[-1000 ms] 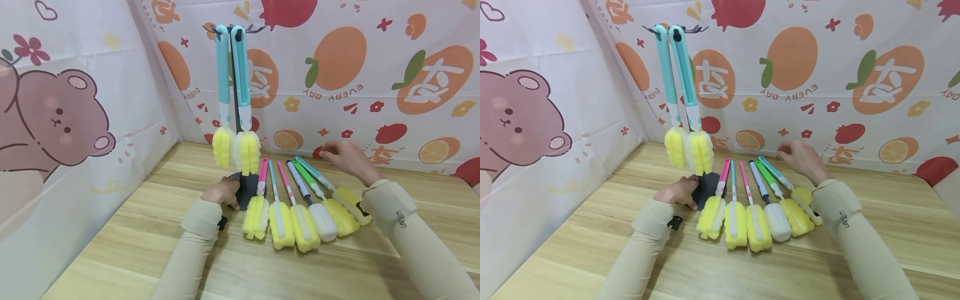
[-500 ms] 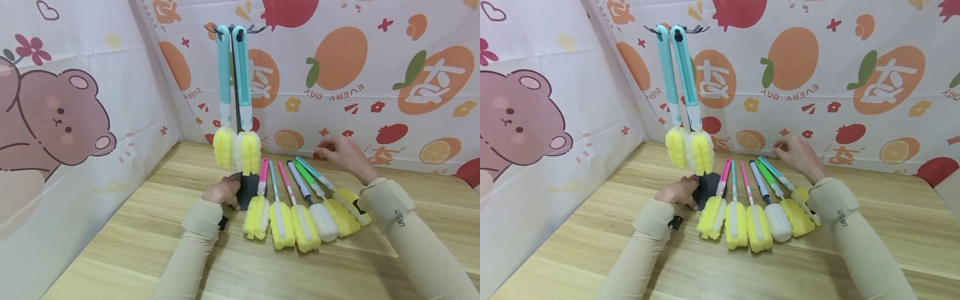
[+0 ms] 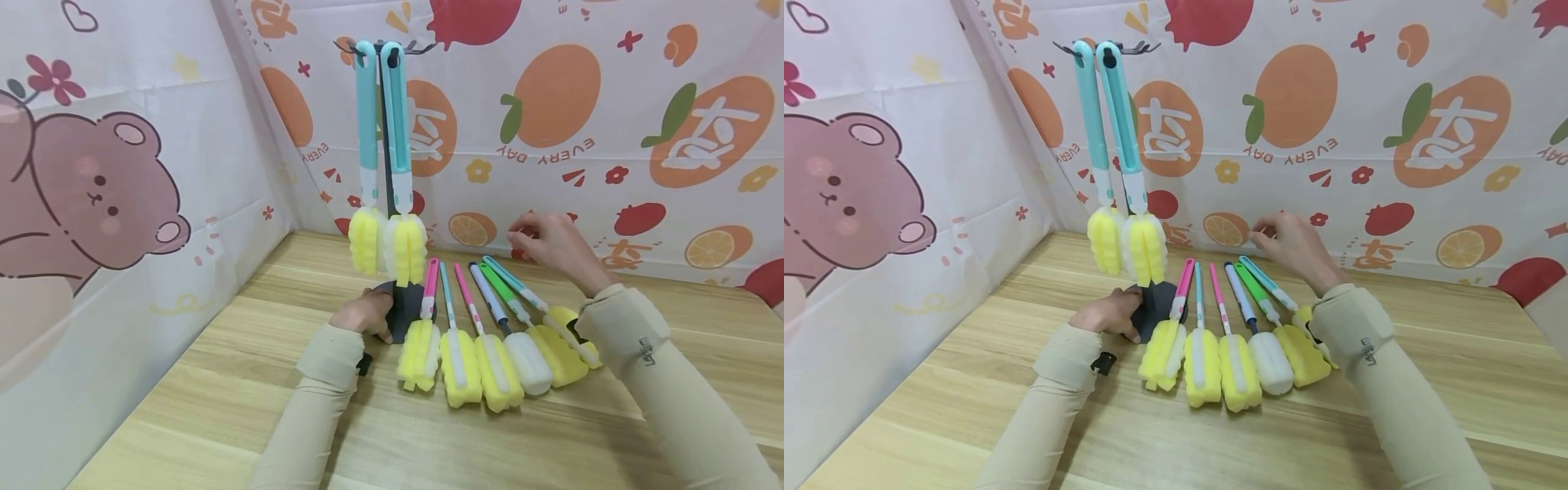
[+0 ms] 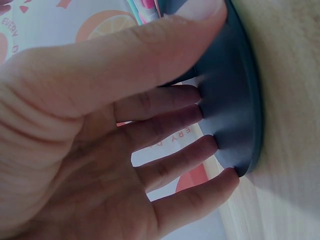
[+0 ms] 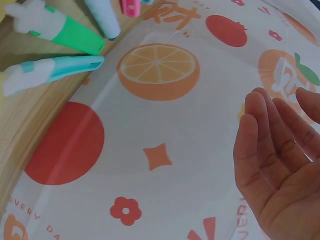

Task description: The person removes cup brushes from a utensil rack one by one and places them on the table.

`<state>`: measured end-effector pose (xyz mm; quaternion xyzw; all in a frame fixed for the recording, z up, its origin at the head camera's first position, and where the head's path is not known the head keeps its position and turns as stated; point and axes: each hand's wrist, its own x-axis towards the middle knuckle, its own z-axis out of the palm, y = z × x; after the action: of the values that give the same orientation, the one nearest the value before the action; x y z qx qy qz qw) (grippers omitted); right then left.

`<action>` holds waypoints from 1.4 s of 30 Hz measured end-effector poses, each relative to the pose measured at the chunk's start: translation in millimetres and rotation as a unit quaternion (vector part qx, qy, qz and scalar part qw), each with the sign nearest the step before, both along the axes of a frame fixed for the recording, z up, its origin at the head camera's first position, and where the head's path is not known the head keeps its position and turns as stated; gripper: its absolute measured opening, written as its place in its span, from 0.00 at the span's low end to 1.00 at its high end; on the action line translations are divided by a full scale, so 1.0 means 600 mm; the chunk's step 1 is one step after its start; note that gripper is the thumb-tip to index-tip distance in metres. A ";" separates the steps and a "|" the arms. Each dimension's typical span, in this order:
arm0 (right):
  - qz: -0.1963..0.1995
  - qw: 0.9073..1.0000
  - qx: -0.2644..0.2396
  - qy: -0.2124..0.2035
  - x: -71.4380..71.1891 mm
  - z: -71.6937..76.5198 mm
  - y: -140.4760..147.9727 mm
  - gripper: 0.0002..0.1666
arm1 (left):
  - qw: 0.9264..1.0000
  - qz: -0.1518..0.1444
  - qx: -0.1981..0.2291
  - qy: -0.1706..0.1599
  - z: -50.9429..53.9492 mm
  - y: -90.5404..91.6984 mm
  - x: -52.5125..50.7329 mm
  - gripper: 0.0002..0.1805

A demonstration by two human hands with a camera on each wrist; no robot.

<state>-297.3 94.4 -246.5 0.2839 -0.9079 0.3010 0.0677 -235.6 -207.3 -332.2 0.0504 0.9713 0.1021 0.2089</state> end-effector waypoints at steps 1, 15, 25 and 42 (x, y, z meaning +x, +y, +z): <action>-0.002 1.000 -0.001 -0.004 0.001 0.002 -0.002 0.11 | 1.000 0.000 0.000 0.000 0.000 -0.001 0.000 0.36; 0.000 0.999 -0.034 -0.010 0.016 0.027 -0.034 0.12 | 1.000 -0.001 -0.004 0.003 -0.002 -0.001 0.002 0.36; 0.007 0.998 -0.054 -0.009 0.020 0.038 -0.047 0.12 | 1.000 0.001 -0.004 0.001 -0.001 -0.001 0.002 0.36; 0.041 0.995 -0.095 0.009 0.027 0.043 -0.089 0.09 | 1.000 0.004 -0.005 0.001 -0.001 0.001 0.002 0.36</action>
<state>-281.0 41.0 -220.9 0.3162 -0.8622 0.3853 0.0903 -234.1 -207.0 -332.8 0.0458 0.9721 0.0985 0.2081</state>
